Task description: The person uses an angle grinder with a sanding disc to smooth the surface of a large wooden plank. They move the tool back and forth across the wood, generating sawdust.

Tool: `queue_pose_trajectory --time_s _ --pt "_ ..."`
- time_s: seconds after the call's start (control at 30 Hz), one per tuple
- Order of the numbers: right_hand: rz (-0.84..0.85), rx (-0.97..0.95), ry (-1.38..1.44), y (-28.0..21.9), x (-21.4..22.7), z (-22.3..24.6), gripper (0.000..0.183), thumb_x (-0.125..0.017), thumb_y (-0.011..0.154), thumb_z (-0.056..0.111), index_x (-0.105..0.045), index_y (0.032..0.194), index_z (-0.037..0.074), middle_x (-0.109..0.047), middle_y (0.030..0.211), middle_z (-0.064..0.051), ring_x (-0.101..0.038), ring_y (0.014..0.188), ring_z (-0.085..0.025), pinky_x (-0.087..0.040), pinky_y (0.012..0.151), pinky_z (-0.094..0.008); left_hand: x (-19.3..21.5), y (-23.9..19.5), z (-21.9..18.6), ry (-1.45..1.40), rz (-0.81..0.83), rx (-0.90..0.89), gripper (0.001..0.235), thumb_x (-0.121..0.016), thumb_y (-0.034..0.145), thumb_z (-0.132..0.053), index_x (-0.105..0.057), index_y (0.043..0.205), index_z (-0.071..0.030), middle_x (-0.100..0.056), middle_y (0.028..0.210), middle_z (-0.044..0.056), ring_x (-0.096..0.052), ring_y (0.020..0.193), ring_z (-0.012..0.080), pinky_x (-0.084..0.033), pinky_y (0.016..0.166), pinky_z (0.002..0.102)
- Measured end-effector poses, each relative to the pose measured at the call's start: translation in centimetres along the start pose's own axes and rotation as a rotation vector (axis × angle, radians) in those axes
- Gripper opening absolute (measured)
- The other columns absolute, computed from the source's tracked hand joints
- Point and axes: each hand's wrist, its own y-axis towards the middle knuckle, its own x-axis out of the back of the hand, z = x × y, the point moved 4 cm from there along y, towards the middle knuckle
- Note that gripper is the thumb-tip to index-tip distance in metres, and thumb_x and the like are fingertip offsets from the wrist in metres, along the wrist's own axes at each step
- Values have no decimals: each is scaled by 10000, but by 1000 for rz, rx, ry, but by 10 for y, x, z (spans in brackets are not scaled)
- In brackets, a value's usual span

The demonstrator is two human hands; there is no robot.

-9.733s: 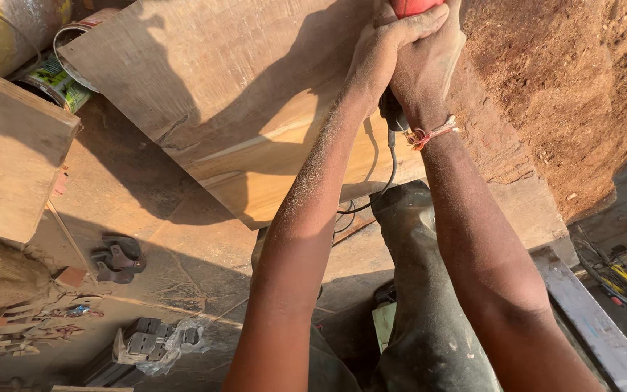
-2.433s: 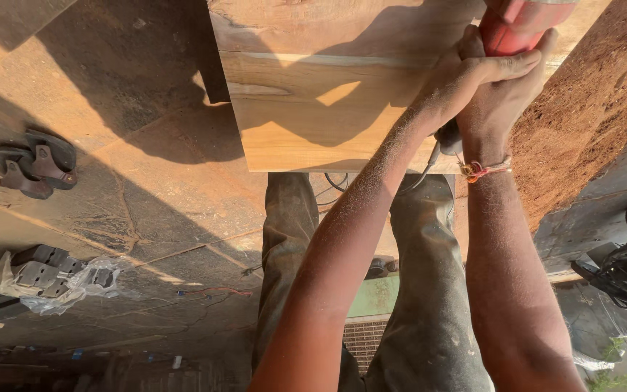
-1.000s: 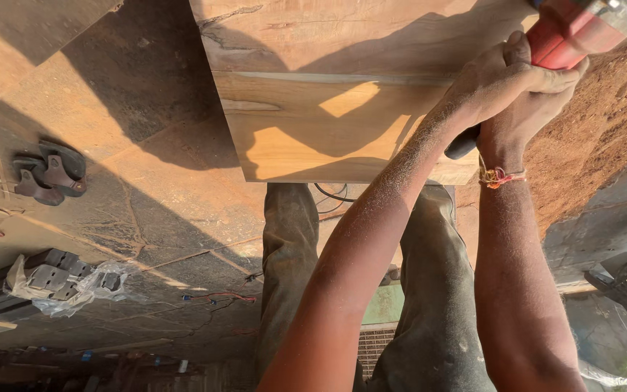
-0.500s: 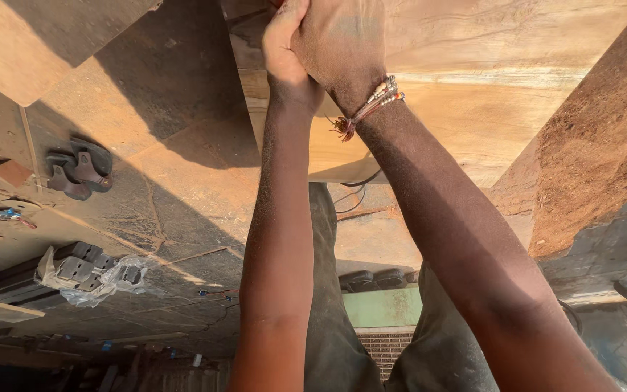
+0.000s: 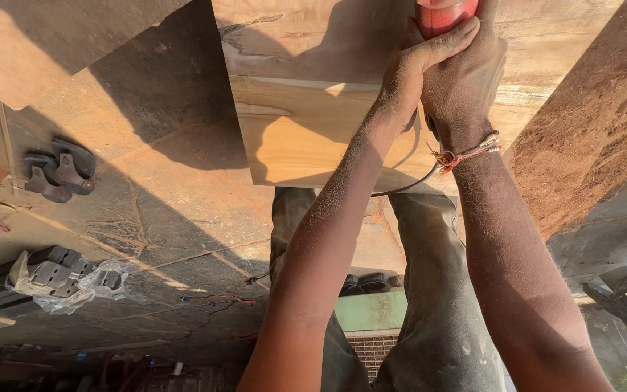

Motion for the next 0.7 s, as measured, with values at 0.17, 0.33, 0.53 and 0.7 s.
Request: queue_pose_trajectory --time_s 0.17,0.33,0.53,0.7 --pt "-63 -2 74 -27 16 -53 701 -773 1081 208 -286 1571 90 -765 1140 -161 -804 1040 -266 -621 863 -324 -33 3 16 167 -1 67 867 -828 806 -483 -531 1390 84 -658 1291 274 -680 1180 342 -536 1068 428" --pt "-384 -331 605 -41 18 -102 823 -852 1021 131 -245 1558 -8 -683 1216 -173 -718 1050 -261 -619 964 -371 -63 17 18 530 100 222 960 -815 672 -529 -554 1402 37 -679 1244 271 -624 1164 393 -496 1036 457" --pt "-257 -210 359 -30 -15 -39 806 -826 1056 160 -233 1547 -78 -730 1130 -152 -731 975 -197 -630 851 -354 -11 -5 -9 410 -20 126 861 -823 771 -457 -555 1422 39 -659 1329 283 -614 1272 382 -435 1119 465" --pt "66 87 71 12 -88 52 165 -728 990 92 -622 1065 -10 -711 811 -131 -714 706 -266 -538 582 -370 92 -20 -64 -164 -115 -86 473 -742 998 -257 -654 1336 62 -695 1284 121 -609 1271 247 -430 1168 429"
